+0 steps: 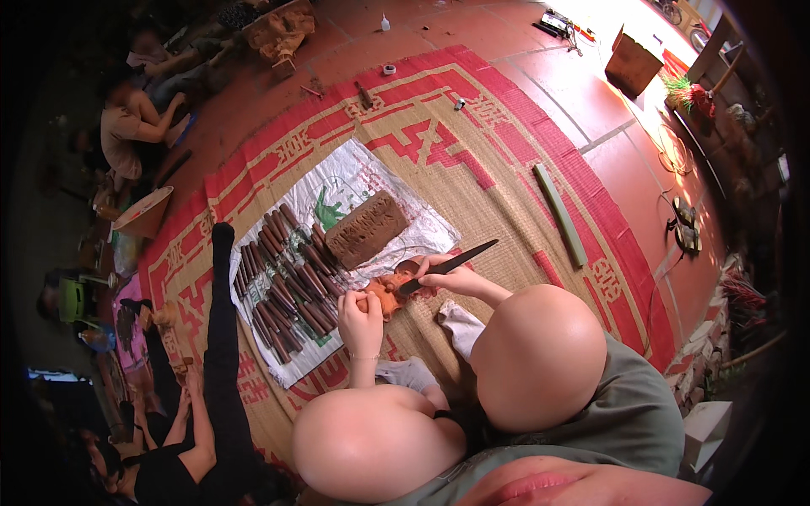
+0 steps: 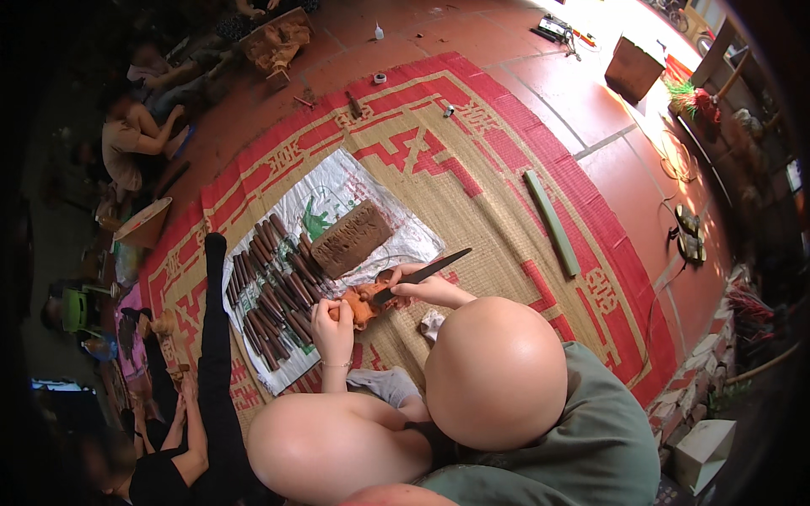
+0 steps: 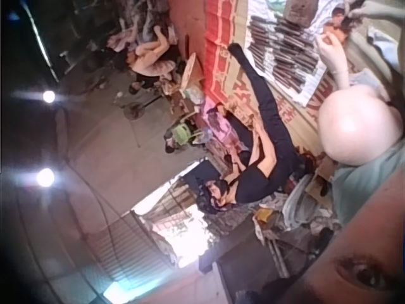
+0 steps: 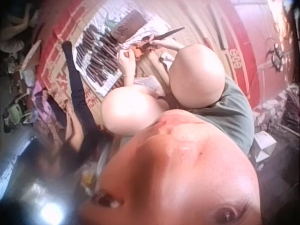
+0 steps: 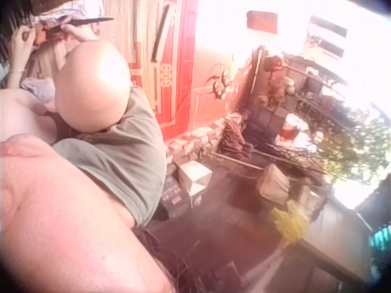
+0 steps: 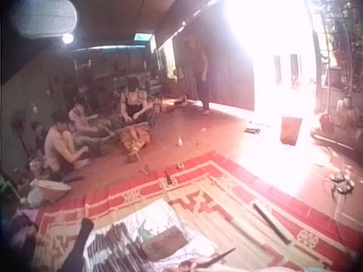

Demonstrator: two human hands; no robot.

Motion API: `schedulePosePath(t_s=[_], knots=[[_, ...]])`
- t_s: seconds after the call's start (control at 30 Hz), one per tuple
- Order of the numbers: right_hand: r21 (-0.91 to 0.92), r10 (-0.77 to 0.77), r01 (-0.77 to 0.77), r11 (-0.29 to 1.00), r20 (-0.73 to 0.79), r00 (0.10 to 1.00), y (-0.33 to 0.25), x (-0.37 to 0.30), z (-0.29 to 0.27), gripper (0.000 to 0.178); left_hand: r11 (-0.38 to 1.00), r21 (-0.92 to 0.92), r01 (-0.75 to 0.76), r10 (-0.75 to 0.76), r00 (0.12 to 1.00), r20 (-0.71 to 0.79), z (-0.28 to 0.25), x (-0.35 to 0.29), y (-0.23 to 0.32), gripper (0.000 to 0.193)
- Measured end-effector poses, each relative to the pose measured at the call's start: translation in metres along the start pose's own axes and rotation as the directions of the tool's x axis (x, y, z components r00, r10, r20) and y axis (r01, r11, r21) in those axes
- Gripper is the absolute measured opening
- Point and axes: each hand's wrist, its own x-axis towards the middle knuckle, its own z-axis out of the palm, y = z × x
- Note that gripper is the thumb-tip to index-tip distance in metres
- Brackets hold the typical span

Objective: The person sits on a mat and uses a knife to carve a reddish-brown wooden object. They hold the object in their left hand and carefully shave off pieces with the knife in their right hand. The carved pieces fall onto the mat below.

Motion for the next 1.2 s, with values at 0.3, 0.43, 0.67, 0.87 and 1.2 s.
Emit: schedulePosePath(t_s=[0.3, 0.43, 0.67, 0.87, 1.2], knots=[[-0.001, 0.055, -0.055, 0.998, 0.025, 0.998, 0.003, -0.001, -0.002, 0.009, 0.999, -0.001, -0.041, 0.041, 0.999, 0.009, 0.005, -0.003, 0.003, 0.020], [-0.081, -0.021, 0.025, 0.996, 0.039, 0.999, 0.000, 0.002, 0.007, 0.008, 0.999, -0.004, -0.054, 0.054, 0.998, 0.015, 0.005, -0.001, 0.004, 0.020], [-0.108, -0.104, 0.106, 0.989, 0.018, 0.994, -0.008, -0.004, 0.009, 0.006, 0.998, 0.028, -0.049, 0.047, 0.997, 0.061, 0.004, -0.002, 0.004, 0.020], [-0.109, -0.124, 0.123, 0.986, -0.002, 0.992, 0.004, -0.006, 0.005, 0.007, 0.999, -0.013, -0.044, 0.044, 0.999, 0.026, 0.005, -0.002, 0.006, 0.020], [-0.148, -0.120, 0.120, 0.982, 0.006, 0.993, 0.003, -0.003, 0.013, 0.010, 1.000, 0.006, -0.022, 0.022, 0.999, 0.037, 0.003, -0.003, 0.007, 0.020]])
